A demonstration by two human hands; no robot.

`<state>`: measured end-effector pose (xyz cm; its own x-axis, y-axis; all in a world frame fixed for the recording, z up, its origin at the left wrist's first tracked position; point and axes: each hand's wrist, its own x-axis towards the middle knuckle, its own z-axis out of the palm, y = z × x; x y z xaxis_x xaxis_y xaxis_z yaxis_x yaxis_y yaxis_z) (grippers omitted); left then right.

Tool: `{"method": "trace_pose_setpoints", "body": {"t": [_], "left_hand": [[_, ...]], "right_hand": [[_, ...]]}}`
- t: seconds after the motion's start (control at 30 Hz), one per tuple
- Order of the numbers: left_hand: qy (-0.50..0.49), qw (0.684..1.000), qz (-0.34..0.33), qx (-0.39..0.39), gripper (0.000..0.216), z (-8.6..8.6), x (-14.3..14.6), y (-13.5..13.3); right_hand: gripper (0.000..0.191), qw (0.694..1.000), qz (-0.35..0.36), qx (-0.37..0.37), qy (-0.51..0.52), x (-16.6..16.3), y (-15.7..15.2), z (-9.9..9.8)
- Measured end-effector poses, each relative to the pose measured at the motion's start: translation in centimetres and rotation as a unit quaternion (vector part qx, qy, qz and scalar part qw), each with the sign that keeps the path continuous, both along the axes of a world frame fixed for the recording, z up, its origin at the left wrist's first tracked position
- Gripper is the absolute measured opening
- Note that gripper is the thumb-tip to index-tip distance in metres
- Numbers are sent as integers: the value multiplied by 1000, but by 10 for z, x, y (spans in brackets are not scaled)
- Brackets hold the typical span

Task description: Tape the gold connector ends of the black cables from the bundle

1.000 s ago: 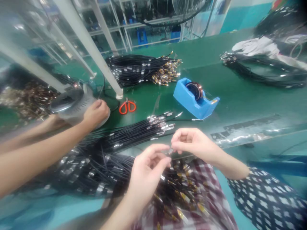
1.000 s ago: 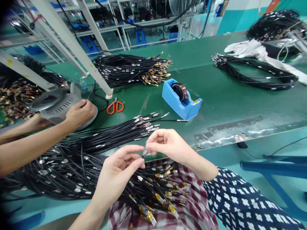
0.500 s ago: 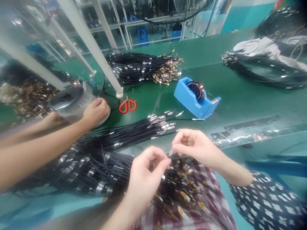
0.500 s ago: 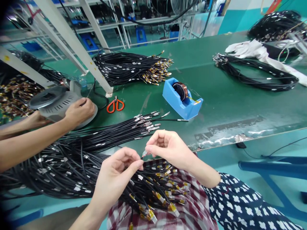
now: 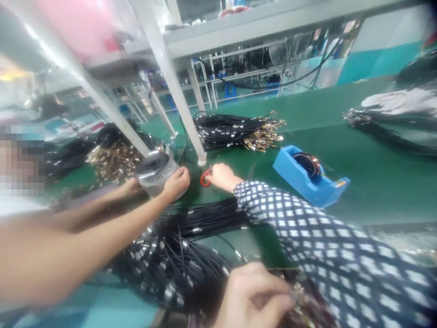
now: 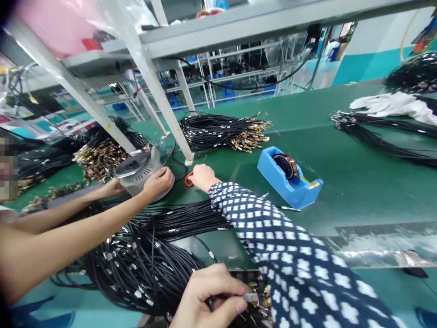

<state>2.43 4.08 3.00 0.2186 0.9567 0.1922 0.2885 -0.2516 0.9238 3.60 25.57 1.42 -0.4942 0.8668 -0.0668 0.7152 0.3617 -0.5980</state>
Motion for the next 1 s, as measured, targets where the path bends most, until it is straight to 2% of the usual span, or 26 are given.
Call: {"method": "trace_pose_setpoints", "body": {"t": [0.07,0.1,0.13,0.17,0.23,0.3,0.37,0.43,0.53,0.6,0.67,0.73,0.8,0.87,1.0], "left_hand": [[5,999,25,23,31,18,-17,20],[6,999,34,31,31,24,-22,27],[6,999,42,33,28,27,-24,30],[7,998,42,36,33,25,-23,29],[5,999,32,31,26,13,-13,14],[-2,1000,15,22,10,-4,3,-10],[7,1000,11,5,10,-17,16,-30],[7,1000,15,-8,12,-23,24,-38],[-12,1000,21,-10,12,-22,26,-35],[-12,999,28,-17,12,-18,26,-31],[0,999,37,-23,12,-16,26,-30],[17,999,39,-18,11,-17,26,-32],[32,999,35,-1,10,-18,26,-36],[48,998,24,21,12,-19,25,-38],[74,995,8,69,16,-20,23,-41]], "right_hand": [[34,1000,-18,-7,-19,-18,3,-3],[34,999,-28,-14,-27,-21,5,-3],[34,998,-39,-22,-33,-21,7,-3],[34,997,-50,-33,-38,-17,9,-3],[34,995,-66,-61,-43,2,13,-2],[32,993,-64,-96,-36,33,14,1],[26,990,-42,-135,-10,71,6,6],[24,986,-15,-165,24,112,-14,13],[25,979,19,-185,85,170,-62,25],[21,958,73,-226,162,202,-99,32],[19,955,95,-253,124,226,-131,40],[17,982,92,-164,35,240,-156,48],[22,988,118,-75,-62,247,-172,56],[26,978,163,-10,-129,248,-179,61],[23,953,225,65,-190,245,-178,64]]}}
